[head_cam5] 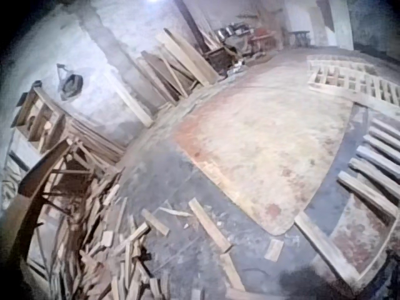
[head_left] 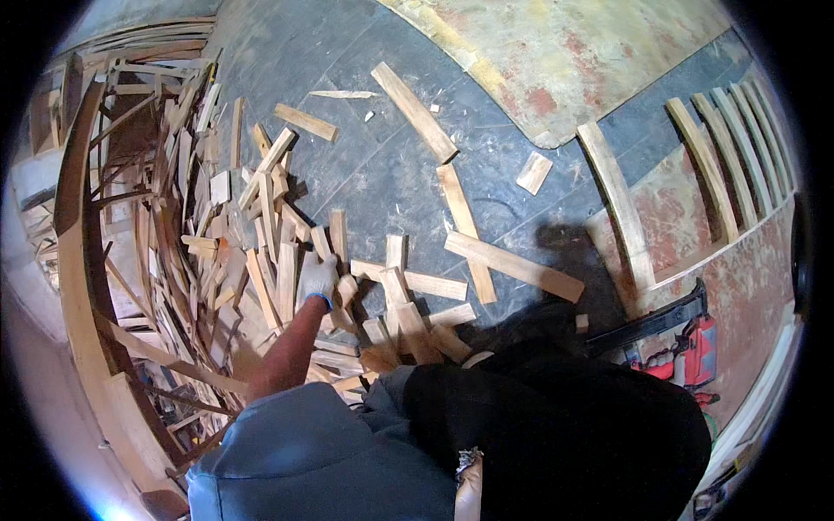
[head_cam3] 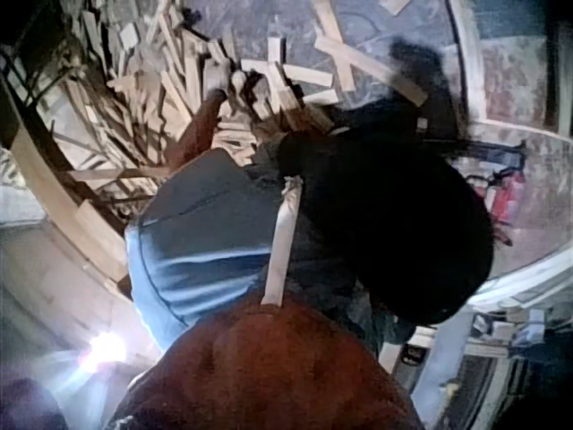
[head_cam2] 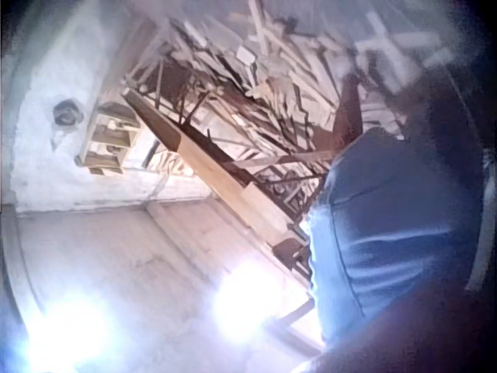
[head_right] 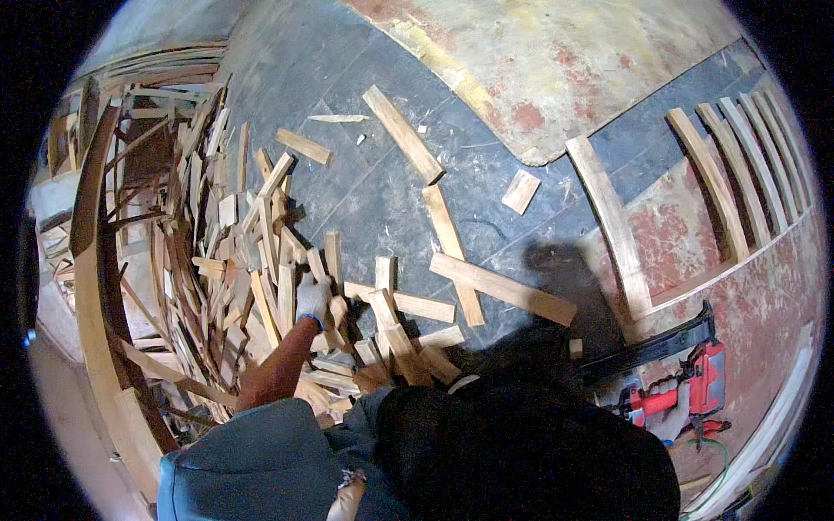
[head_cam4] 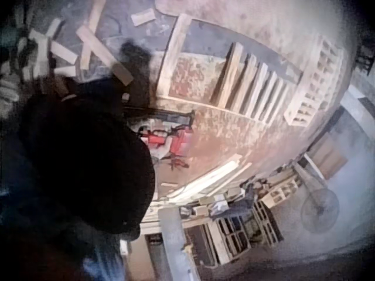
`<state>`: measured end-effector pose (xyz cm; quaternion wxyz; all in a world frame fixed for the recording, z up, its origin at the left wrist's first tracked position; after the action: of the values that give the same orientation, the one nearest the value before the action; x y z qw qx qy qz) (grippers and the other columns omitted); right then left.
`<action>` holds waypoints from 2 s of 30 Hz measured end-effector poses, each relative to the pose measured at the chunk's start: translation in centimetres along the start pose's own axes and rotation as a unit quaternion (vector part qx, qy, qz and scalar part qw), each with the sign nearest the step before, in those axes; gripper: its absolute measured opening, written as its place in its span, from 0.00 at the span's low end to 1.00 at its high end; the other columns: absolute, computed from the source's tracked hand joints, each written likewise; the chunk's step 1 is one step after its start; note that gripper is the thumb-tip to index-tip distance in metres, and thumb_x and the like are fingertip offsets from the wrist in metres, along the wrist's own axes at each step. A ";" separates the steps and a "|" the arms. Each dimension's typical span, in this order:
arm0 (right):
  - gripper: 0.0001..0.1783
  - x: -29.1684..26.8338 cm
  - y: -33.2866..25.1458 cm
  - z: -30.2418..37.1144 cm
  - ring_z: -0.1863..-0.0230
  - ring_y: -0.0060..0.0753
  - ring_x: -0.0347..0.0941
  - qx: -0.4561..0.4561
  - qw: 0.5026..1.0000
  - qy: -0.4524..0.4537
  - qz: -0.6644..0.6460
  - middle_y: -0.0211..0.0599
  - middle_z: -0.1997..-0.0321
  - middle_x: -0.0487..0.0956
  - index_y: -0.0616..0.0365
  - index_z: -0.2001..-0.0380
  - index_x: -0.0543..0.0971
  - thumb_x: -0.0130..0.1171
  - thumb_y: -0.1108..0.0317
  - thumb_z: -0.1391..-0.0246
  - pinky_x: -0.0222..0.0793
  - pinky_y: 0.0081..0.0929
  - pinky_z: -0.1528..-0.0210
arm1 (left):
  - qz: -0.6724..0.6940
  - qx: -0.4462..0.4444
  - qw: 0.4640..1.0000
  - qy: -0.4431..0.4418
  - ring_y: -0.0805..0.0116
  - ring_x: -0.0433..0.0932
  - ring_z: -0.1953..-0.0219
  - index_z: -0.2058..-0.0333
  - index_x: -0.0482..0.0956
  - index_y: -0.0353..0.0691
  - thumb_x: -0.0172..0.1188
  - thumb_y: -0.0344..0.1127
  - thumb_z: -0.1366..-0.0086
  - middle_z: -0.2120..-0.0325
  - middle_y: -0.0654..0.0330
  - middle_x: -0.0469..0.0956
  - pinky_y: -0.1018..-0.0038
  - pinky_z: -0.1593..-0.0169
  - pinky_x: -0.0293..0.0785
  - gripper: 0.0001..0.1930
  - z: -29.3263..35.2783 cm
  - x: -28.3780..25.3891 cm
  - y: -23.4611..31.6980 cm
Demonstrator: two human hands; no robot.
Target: The person assembles a wooden slatted structure by placing small wooden pieces between two long side rails and securing them with a pneumatic nail gun. The person repeatedly picks up pieces, aligns them, and nails them into place.
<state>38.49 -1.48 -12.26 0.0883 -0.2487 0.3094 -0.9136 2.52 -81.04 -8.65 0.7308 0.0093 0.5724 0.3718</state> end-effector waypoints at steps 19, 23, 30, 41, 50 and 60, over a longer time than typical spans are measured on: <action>0.07 -0.3 -0.5 -0.5 0.72 0.25 0.73 -0.019 0.988 0.121 -0.095 0.25 0.71 0.77 0.53 0.62 0.75 0.57 0.63 0.35 0.72 0.26 0.70 | 0.526 0.146 0.649 -0.530 0.60 0.81 0.65 0.37 0.67 0.31 0.58 0.48 0.29 0.60 0.51 0.79 0.63 0.60 0.83 0.31 4.7 11.1 50.5; 0.08 -0.7 -1.9 -0.4 0.70 0.29 0.72 -0.092 0.992 0.085 -0.024 0.28 0.69 0.75 0.57 0.60 0.76 0.57 0.66 0.39 0.71 0.28 0.65 | 0.131 0.335 0.824 -0.439 0.67 0.82 0.62 0.42 0.75 0.33 0.63 0.45 0.32 0.60 0.54 0.82 0.69 0.55 0.80 0.26 11.6 20.3 56.0; 0.08 3.4 -0.5 1.4 0.78 0.27 0.64 -0.067 0.972 0.026 -0.222 0.25 0.77 0.65 0.47 0.72 0.67 0.54 0.63 0.39 0.66 0.34 0.73 | -0.109 0.730 0.589 -0.330 0.45 0.79 0.50 0.43 0.77 0.44 0.70 0.35 0.43 0.52 0.48 0.81 0.57 0.46 0.75 0.28 31.2 33.5 61.5; 0.14 6.6 -1.5 3.3 0.81 0.24 0.61 -0.070 0.963 -0.061 -0.255 0.23 0.80 0.62 0.50 0.74 0.69 0.58 0.56 0.40 0.60 0.29 0.76 | -0.146 0.766 0.511 -0.362 0.46 0.77 0.48 0.43 0.78 0.46 0.71 0.34 0.44 0.52 0.50 0.80 0.57 0.44 0.74 0.28 35.7 39.6 62.2; 0.17 7.6 -1.5 2.0 0.82 0.30 0.63 -0.022 0.970 -0.093 -0.224 0.27 0.83 0.63 0.50 0.80 0.67 0.57 0.53 0.46 0.62 0.33 0.76 | -0.165 0.801 0.469 -0.333 0.46 0.74 0.44 0.39 0.75 0.49 0.68 0.30 0.44 0.48 0.52 0.78 0.58 0.39 0.71 0.31 36.0 40.7 62.6; 0.16 9.1 -1.9 1.3 0.85 0.25 0.61 -0.037 0.963 -0.114 -0.243 0.25 0.84 0.64 0.52 0.78 0.69 0.60 0.56 0.45 0.61 0.31 0.80 | -0.162 0.833 0.433 -0.304 0.46 0.75 0.48 0.41 0.76 0.48 0.69 0.30 0.45 0.52 0.52 0.78 0.57 0.42 0.72 0.30 36.6 40.2 63.0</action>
<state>31.35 -3.50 -6.58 -0.1107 -0.4222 0.2610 -0.8610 2.56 1.83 -1.72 0.5430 0.6330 0.3370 -0.4370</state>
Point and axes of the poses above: each hand's wrist, its own z-axis away from the middle knuckle, its own x-axis out of the palm, y = z × x, the point moved 10 cm from there along -z, towards the middle knuckle
